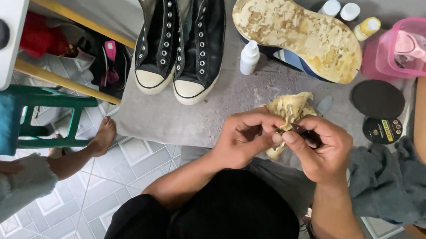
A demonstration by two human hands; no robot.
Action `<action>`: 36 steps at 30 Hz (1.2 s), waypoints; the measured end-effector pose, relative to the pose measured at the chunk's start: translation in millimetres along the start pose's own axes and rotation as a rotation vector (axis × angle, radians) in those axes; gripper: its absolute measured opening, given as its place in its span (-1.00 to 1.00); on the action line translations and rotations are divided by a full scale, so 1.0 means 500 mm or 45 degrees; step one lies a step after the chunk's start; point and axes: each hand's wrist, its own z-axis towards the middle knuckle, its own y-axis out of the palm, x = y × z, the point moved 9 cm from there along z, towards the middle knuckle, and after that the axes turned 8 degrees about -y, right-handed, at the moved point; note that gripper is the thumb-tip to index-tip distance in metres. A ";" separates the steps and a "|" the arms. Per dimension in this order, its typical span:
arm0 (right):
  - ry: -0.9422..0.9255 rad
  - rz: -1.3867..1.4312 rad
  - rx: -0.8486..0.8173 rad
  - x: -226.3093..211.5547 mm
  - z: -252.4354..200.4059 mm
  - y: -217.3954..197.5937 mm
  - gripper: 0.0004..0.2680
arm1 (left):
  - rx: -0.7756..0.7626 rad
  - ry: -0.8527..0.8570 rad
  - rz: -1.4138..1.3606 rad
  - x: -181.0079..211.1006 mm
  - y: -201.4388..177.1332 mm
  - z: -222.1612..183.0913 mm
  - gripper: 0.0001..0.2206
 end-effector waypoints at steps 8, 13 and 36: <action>-0.060 -0.104 0.053 -0.005 -0.020 -0.001 -0.87 | 0.085 0.172 0.139 0.034 0.016 -0.011 -0.88; -0.126 -0.130 0.239 -0.006 -0.031 0.005 -0.86 | 0.163 0.251 0.109 0.029 0.015 -0.021 -0.93; -0.042 -0.031 -0.057 -0.087 0.038 0.009 -0.88 | 0.122 0.356 0.371 0.067 0.024 -0.027 -0.88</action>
